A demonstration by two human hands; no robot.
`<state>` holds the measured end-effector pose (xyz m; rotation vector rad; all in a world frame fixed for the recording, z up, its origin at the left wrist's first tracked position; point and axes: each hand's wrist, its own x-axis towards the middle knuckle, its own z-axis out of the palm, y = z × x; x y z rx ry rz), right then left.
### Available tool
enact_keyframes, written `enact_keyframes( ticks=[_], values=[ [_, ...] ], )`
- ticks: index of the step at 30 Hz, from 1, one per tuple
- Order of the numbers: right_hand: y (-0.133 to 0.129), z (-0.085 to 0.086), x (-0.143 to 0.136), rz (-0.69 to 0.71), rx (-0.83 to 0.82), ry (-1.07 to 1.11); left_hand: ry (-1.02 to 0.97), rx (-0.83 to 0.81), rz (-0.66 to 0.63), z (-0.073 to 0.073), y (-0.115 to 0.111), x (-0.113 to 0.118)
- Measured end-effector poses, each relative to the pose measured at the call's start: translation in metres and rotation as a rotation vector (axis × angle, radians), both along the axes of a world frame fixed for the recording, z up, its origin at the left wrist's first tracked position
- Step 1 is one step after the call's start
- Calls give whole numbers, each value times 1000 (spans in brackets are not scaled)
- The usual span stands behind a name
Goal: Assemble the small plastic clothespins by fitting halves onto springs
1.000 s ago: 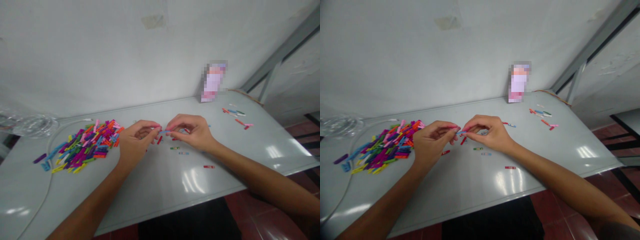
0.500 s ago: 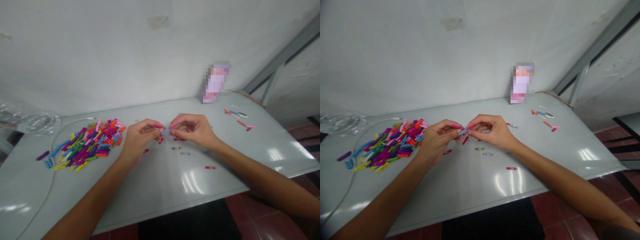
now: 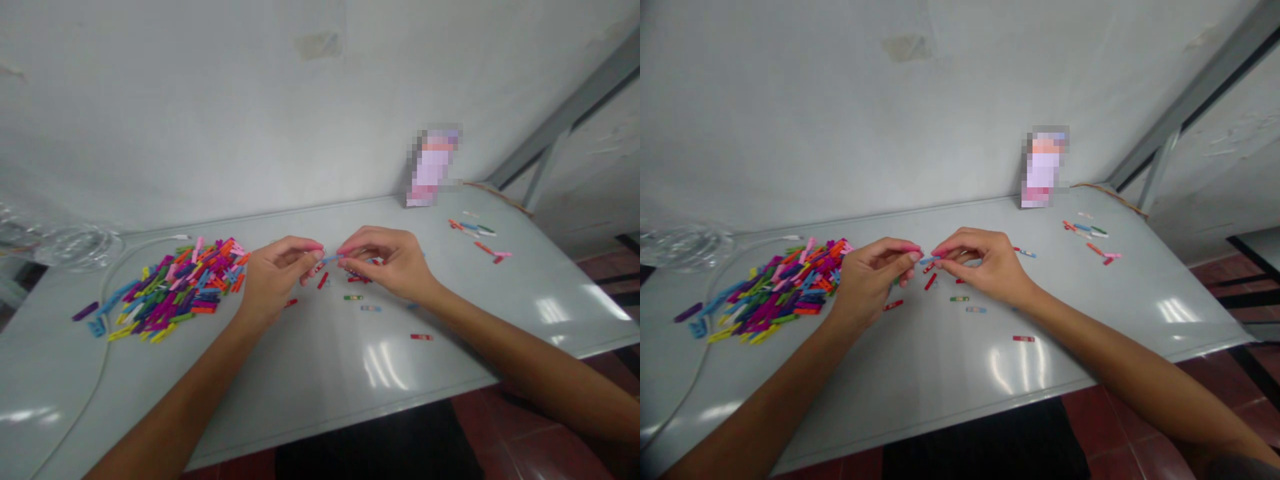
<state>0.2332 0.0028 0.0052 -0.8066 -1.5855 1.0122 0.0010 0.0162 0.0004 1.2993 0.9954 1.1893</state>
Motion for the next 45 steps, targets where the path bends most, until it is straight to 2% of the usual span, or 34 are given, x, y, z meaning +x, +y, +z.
enact_keyframes(
  ticks=[8,16,23,37,45],
  values=[
    [-5,2,-1,-67,161,-141,155,110,-21,6,-3,-2],
    [-7,3,-4,-109,332,-225,184,176,-41,5,-4,1],
    [-9,2,-6,-120,364,-231,208,279,-41,9,-6,2],
    [-10,0,-6,-118,280,-147,204,318,-38,3,-9,6],
    [-10,-10,-8,-72,1,54,152,261,-30,2,-12,10]
  ],
)
